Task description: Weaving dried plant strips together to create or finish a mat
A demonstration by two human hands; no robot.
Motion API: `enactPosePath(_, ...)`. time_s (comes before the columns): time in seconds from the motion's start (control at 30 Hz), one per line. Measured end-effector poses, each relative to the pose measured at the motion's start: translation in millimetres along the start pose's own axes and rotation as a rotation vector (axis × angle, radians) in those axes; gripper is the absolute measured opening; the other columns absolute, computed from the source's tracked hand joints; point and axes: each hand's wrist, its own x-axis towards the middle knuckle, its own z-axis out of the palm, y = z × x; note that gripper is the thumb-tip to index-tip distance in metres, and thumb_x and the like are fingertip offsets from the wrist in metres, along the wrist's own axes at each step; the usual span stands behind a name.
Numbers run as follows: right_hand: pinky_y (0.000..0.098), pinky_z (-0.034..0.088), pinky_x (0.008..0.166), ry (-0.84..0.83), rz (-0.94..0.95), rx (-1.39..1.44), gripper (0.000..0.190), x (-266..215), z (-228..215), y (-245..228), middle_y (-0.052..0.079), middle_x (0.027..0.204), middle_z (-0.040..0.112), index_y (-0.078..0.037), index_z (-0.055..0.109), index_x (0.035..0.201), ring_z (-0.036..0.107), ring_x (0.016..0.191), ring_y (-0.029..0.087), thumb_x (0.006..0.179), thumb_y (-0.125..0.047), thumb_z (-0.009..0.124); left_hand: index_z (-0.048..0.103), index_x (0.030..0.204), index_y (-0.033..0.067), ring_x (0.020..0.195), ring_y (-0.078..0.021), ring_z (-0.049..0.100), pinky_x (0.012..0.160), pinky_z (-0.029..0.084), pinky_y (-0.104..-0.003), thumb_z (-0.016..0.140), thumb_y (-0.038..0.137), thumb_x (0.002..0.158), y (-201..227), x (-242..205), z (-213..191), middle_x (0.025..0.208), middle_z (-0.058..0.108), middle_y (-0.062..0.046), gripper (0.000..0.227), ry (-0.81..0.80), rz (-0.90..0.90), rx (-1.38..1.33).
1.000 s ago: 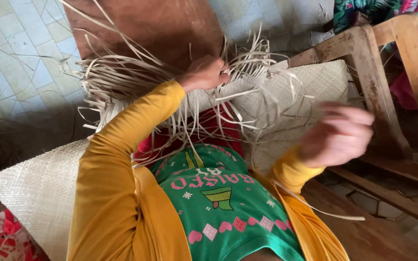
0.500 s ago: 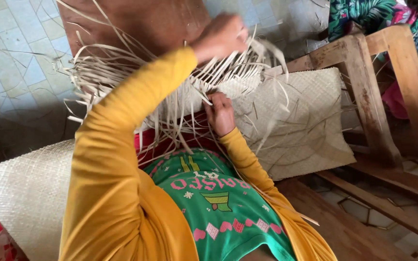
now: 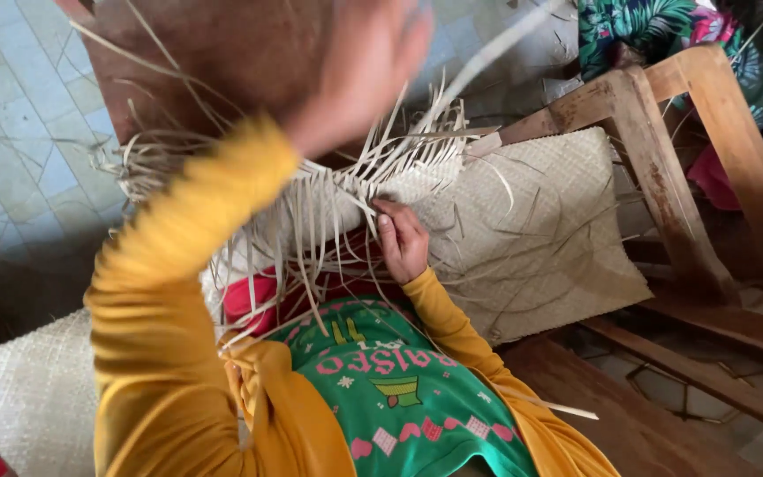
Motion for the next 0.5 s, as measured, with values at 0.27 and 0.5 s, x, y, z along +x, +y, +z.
enactPosePath(0.27,0.0399,0.059,0.076,0.055,-0.076,-0.181,0.009,-13,26,16,0.01,0.088,0.072,-0.009,0.079,0.097,0.07,0.085,0.034,0.092,-0.015,0.075,0.043,0.124,0.0112,0.056,-0.0132,0.055,0.052,0.044,-0.03,0.05,-0.004,0.091,33,-125,101,0.099,0.063,-0.01,0.037,-0.562,0.414,-0.202)
enactPosePath(0.5,0.0321,0.058,0.086,0.006,-0.131,-0.068,0.011,-14,28,19,0.002,0.096,0.074,-0.014,0.082,0.103,0.072,0.092,0.022,0.093,-0.016,0.076,0.077,0.076,0.0116,0.066,-0.0312,0.073,0.055,0.055,-0.046,0.06,0.016,0.084,-35,-78,86,0.071,0.074,-0.009,0.019,-0.762,0.132,0.156)
